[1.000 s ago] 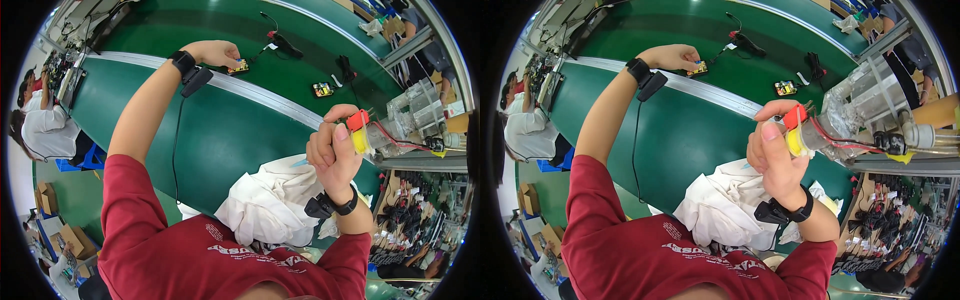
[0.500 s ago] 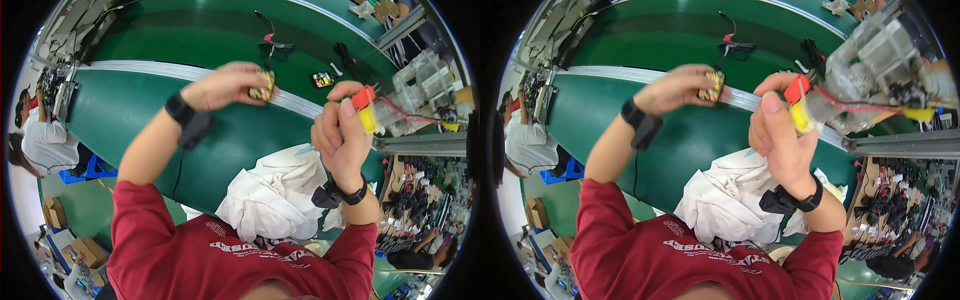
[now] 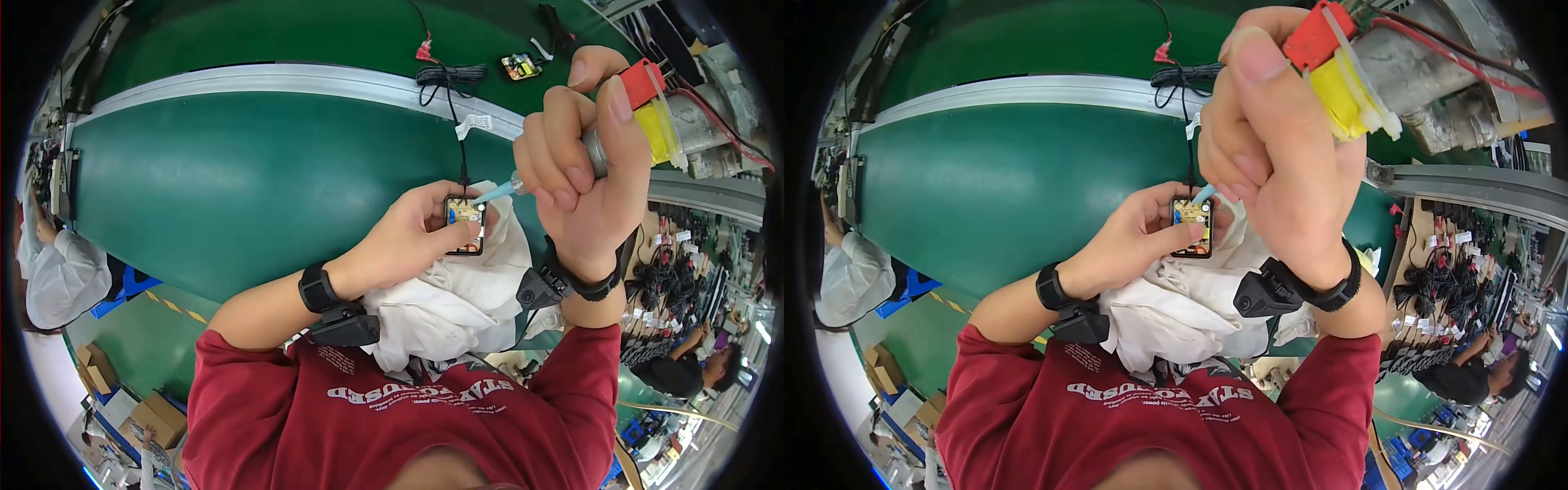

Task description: The person applies a substance to circuit boards using a handheld dispenser and places them on a conveyor belt. This process is repeated for several units, which are picked up from the belt and returned to it after the application.

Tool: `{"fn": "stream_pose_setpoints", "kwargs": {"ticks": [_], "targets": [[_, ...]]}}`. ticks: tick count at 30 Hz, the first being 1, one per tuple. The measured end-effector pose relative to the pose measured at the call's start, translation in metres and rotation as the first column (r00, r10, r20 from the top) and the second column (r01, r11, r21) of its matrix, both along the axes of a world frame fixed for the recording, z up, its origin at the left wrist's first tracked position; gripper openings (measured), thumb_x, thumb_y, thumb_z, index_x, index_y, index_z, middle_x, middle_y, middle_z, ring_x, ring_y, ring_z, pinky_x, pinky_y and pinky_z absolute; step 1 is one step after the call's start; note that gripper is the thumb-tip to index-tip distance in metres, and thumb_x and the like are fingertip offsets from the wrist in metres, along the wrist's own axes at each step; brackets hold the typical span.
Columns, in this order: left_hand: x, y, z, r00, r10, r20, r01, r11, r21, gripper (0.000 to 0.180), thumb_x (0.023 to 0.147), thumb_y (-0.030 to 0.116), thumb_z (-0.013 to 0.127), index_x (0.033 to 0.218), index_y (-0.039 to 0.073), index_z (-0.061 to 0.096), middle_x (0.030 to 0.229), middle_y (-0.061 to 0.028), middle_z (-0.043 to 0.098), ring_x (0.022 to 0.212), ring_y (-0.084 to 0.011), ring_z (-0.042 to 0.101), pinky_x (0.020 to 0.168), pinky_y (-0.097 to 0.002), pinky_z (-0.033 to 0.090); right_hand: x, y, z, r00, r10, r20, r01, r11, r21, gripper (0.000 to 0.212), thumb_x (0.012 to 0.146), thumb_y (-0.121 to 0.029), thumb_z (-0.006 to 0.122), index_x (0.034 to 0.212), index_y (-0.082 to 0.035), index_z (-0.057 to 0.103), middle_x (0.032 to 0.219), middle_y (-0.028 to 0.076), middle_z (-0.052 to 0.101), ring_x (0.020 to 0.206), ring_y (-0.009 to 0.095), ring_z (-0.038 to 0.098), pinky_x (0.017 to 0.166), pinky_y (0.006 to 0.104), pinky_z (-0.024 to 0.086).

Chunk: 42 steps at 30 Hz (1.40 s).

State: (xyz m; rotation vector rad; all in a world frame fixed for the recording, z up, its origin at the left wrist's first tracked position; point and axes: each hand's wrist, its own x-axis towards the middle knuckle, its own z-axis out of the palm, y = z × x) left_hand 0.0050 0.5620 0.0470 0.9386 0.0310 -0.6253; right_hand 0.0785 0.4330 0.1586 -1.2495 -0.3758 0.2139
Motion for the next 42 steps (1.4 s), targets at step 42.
{"fn": "stream_pose_setpoints", "kwargs": {"ticks": [42], "targets": [[-0.006,0.007,-0.001,0.998,0.065,-0.012,-0.065,0.998,-0.007,0.028,0.09,0.008,0.061,0.114,-0.005,0.053,0.101,-0.0052,0.065,0.084,-0.0069,0.062,0.073,-0.0218,0.051,-0.006,-0.003,0.004,0.972,0.232,-0.027,-0.233,0.968,-0.087,0.038,0.103,-0.031,0.03,0.124,0.0,0.038,0.056,-0.003,0.037,0.041,0.006,0.031,0.042,0.0209,0.031]]}}
